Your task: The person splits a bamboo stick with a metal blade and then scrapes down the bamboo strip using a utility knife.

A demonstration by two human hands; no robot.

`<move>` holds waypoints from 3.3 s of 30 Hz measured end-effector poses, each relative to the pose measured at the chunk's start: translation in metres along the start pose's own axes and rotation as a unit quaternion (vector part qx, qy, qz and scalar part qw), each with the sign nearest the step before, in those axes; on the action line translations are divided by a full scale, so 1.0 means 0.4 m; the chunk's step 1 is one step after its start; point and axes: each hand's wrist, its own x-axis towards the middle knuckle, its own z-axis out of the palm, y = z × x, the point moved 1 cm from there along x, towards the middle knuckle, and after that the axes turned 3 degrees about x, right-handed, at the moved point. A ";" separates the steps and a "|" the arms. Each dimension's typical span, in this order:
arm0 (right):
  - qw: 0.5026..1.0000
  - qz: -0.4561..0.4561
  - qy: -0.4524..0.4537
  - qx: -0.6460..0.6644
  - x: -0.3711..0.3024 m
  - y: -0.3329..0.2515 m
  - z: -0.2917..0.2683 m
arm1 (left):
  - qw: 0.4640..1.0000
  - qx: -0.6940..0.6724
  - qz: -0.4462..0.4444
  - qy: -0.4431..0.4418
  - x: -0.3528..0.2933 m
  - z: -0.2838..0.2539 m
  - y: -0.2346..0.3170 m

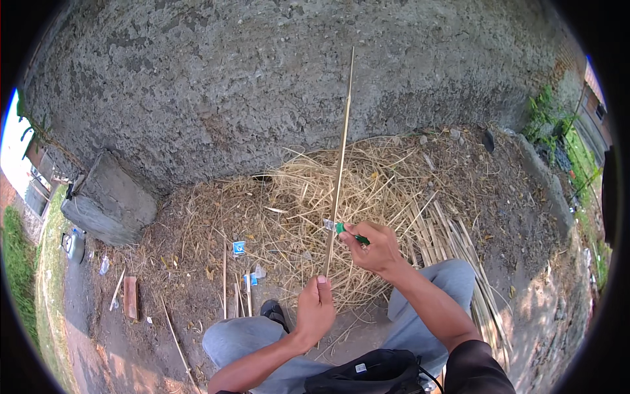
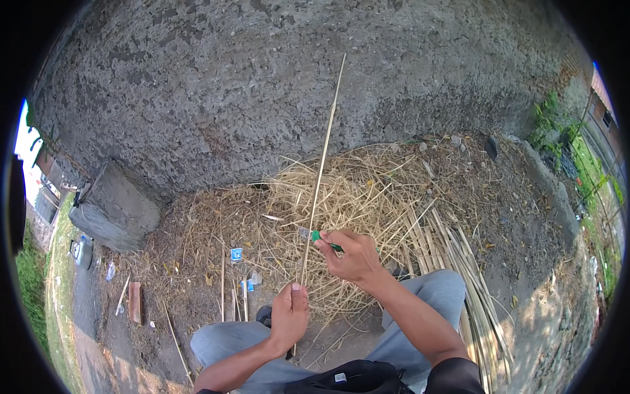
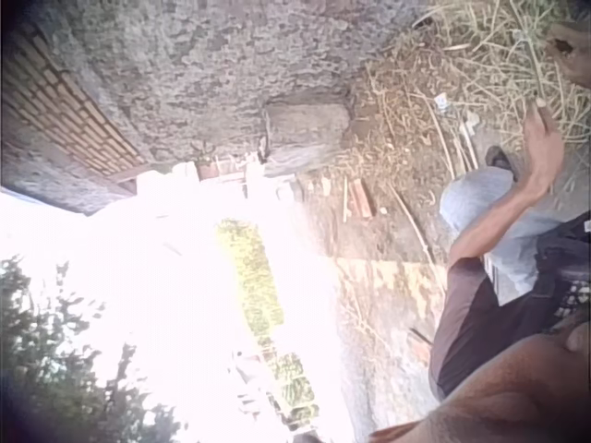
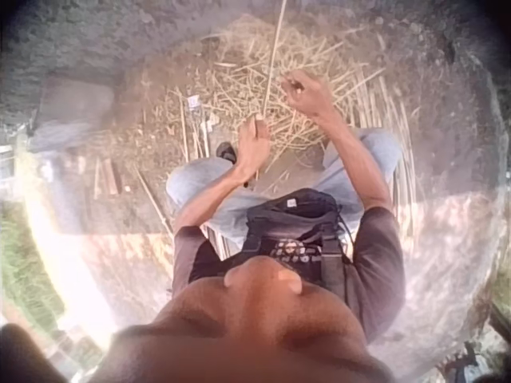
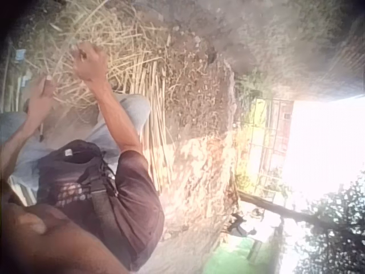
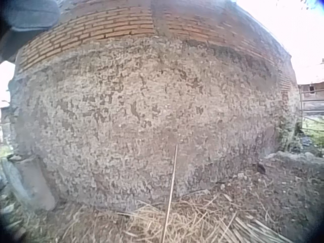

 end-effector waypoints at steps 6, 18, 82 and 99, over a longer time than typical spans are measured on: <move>0.999 0.031 0.017 -0.022 0.024 0.072 -0.023 | 1.000 0.005 0.011 -0.023 -0.037 -0.014 0.017; 0.977 0.175 0.082 -0.094 0.107 0.182 -0.113 | 0.994 0.071 0.013 -0.086 -0.107 -0.017 0.048; 0.911 0.116 0.248 -0.309 0.089 0.249 -0.261 | 0.969 0.226 0.096 -0.036 -0.108 -0.220 -0.037; 0.956 0.183 0.216 -0.079 0.066 0.339 -0.237 | 0.986 0.129 0.062 -0.090 -0.105 -0.215 -0.105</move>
